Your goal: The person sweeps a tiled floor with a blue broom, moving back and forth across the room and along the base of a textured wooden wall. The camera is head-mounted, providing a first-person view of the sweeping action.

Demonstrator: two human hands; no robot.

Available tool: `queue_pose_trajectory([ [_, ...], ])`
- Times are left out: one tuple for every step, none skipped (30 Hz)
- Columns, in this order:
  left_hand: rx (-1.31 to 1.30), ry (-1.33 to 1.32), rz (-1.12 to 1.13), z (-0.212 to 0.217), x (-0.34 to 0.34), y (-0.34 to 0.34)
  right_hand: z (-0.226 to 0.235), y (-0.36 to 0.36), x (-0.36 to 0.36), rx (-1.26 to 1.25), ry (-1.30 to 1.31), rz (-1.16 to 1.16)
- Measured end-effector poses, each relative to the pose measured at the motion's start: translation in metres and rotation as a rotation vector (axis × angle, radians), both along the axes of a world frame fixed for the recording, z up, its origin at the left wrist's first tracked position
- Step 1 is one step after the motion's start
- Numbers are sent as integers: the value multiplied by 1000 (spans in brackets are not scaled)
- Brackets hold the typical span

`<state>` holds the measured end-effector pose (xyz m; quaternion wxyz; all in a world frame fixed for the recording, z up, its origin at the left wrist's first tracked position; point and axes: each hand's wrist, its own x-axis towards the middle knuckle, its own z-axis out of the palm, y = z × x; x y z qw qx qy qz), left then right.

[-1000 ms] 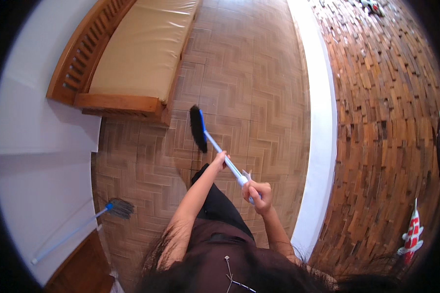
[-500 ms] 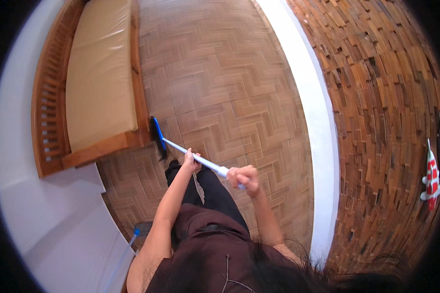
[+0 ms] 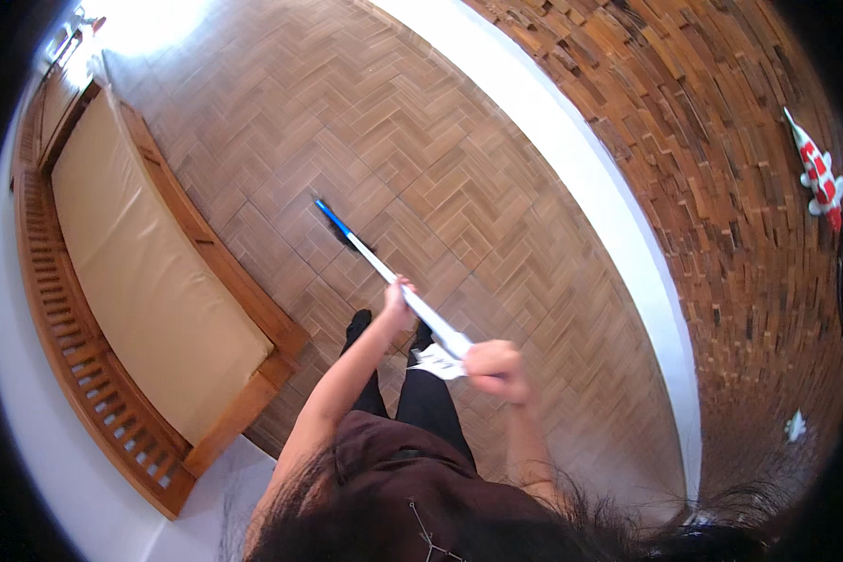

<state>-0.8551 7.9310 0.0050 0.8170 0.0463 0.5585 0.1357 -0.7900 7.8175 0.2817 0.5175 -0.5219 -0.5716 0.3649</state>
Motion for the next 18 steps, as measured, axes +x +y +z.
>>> queue_pose_trajectory([
  [1, -112, -79, 16, 10, -20, 19, -15, 5, 51, 82, -155],
  [12, -207, -157, 48, 17, -32, 46, -24, 9, 154, 86, -335],
  [0, -195, -215, 83, 22, -51, 59, -50, 13, 206, 34, -472],
  [51, -172, -312, 104, 21, -62, 59, -81, 19, 293, 11, -590],
  [40, -192, -350, 136, 27, -87, 91, -95, 16, 319, 145, -644],
  [84, -271, -399, 146, 27, -115, 116, -108, 12, 375, 187, -680],
  [102, -267, -503, 173, 26, -136, 134, -121, 3, 434, 226, -727],
  [35, -261, -536, 174, 28, -157, 146, -124, -2, 445, 205, -762],
  [-27, -256, -572, 172, 31, -179, 155, -131, -9, 460, 181, -799],
  [-80, -237, -672, 170, 33, -194, 159, -139, -16, 470, 153, -845],
  [-131, -216, -769, 166, 35, -207, 156, -144, -22, 435, 115, -936],
  [-189, -194, -882, 161, 33, -224, 149, -149, -34, 395, 70, -1045],
  [-247, -185, -889, 152, 34, -237, 139, -151, -45, 354, 25, -1154],
  [-251, -204, -965, 135, 35, -252, 123, -156, -51, 303, -80, -1251],
  [-250, -227, -1041, 107, 36, -271, 105, -161, -59, 253, -188, -1344],
  [-234, -231, -1081, 74, 41, -276, 84, -157, -55, 200, -145, -1387],
  [-289, -163, -1036, 53, 36, -281, 70, -143, -53, 125, -231, -1355],
  [-248, -135, -1006, 47, 32, -279, 46, -151, -54, 124, -37, -1268],
])
